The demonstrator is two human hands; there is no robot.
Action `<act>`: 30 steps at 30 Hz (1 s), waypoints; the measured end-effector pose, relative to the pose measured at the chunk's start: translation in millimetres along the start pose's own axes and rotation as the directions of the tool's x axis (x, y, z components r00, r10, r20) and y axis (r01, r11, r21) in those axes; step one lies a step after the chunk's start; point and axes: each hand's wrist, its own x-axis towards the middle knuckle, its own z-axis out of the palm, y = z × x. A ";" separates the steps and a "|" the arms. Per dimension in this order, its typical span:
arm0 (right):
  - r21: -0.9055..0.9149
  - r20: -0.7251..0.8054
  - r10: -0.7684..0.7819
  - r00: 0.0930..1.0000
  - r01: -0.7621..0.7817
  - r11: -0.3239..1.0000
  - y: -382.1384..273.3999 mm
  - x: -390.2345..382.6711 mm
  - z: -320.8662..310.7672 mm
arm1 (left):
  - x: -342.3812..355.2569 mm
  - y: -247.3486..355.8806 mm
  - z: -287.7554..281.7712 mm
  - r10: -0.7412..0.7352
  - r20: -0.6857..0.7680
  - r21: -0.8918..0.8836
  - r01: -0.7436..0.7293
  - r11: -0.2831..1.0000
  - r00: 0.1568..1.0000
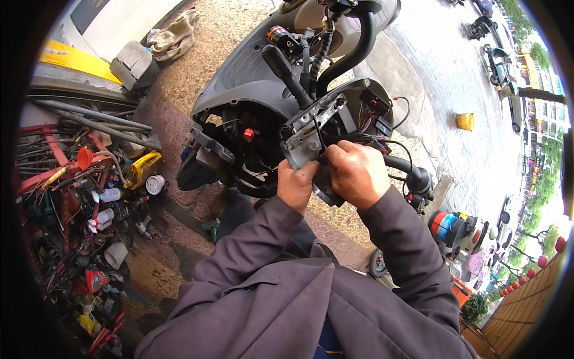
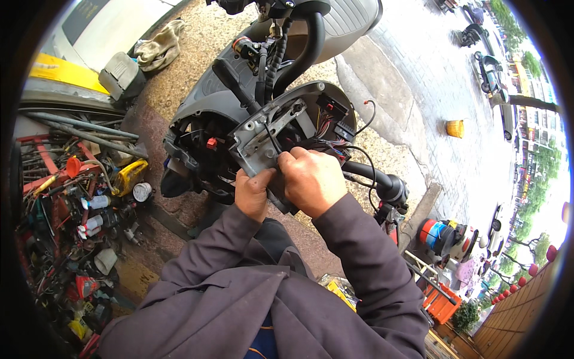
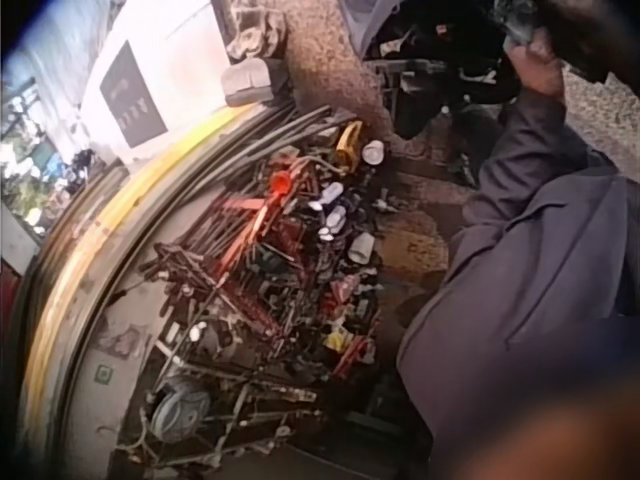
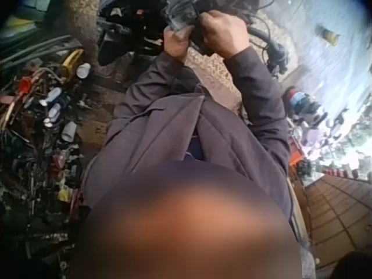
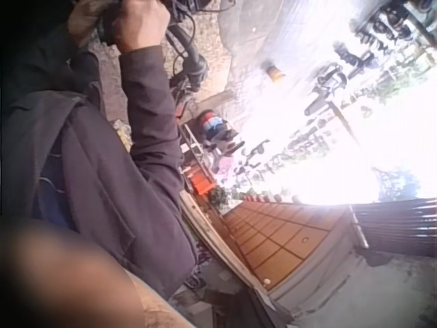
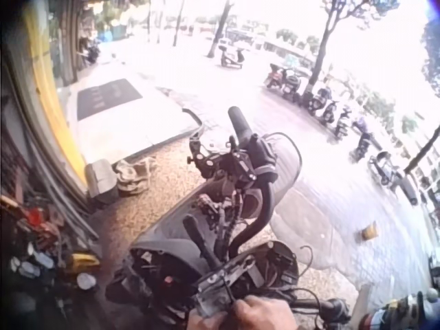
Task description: The person selects a screwdriver from a cluttered tool cart, then uses a cordless drill to fasten screws into the scooter's handlebar assembly. The person also handles small fasteners and wires while working on the scooter's front section.
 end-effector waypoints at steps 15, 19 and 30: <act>-0.031 0.033 0.003 0.999 -0.002 1.000 -0.7 1.5 0.1 | -12.4 24.0 -15.7 -0.169 0.215 -0.296 0.229 0.927 0.962; -0.058 0.081 0.016 0.997 -0.011 0.998 -2.5 1.3 -2.8 | -20.6 32.3 -20.1 -0.240 0.148 -0.303 0.275 0.912 0.959; -0.057 0.089 0.040 0.995 -0.035 0.998 -3.1 1.4 -2.8 | -30.2 44.4 -38.6 -0.272 0.074 -0.302 0.282 0.911 0.959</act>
